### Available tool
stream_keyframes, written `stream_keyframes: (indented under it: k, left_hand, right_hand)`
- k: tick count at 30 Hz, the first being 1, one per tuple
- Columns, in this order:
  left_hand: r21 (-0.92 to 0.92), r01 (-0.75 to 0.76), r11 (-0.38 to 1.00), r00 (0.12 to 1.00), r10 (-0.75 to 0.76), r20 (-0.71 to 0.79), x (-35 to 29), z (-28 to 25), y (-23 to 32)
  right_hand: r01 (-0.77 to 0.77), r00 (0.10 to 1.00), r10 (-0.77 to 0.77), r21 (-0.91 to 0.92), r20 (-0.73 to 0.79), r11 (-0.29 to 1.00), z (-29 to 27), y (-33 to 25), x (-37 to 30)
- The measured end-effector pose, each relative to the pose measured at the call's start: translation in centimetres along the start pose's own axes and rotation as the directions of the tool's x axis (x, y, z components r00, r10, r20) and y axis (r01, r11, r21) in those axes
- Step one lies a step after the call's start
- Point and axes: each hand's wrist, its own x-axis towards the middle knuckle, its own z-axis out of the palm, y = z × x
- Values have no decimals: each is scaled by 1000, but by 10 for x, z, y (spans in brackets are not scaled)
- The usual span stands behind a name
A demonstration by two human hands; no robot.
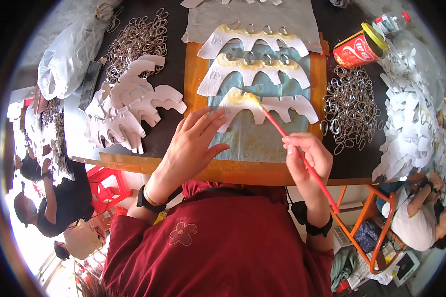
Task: Applying adhesive to shoe upper material pieces using a brush.
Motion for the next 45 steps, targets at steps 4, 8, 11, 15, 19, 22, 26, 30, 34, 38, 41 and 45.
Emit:
stream_keyframes:
  k: [4,8,11,15,19,22,26,30,34,38,41,45]
  left_hand:
    - [-24,19,1000,1000,-19,-1,1,1,1]
    - [-29,14,999,1000,-14,-5,1,1,0]
    - [-24,14,1000,1000,-14,-1,2,-1,1]
    - [-21,7,1000,1000,-7,-2,3,0,2]
    - [-13,2,1000,1000,-2,1,3,0,2]
    - [-10,4,1000,1000,-4,-5,2,1,1]
    - [16,0,1000,1000,0,-3,2,1,2]
    - [13,-2,1000,1000,2,2,2,2,1]
    - [21,-2,1000,1000,2,6,2,3,1]
    - [25,-1,1000,1000,1,4,1,3,2]
    - [29,10,1000,1000,-11,9,0,3,1]
    - [14,0,1000,1000,0,-4,-1,-3,1]
  right_hand:
    - [175,982,-144,-311,120,934,-1,-7,4]
    - [235,964,-159,-409,212,882,-12,-11,-1]
    - [312,939,-216,-395,269,864,-21,-8,-1]
    - [303,940,-215,-361,263,882,-20,-11,-1]
    - [333,936,-242,-415,257,847,-15,-7,3]
    - [344,928,-240,-404,286,848,-22,-6,-1]
    - [341,927,-226,-424,298,839,-34,-7,-8]
    - [152,984,-112,-326,136,933,-42,-4,-11]
    - [-152,980,158,52,-122,987,-54,16,-19]
    - [-260,902,406,569,-144,780,-73,24,-13]
    - [-300,825,562,885,53,356,-87,35,-10]
    - [-223,887,424,974,181,50,-100,19,-2]
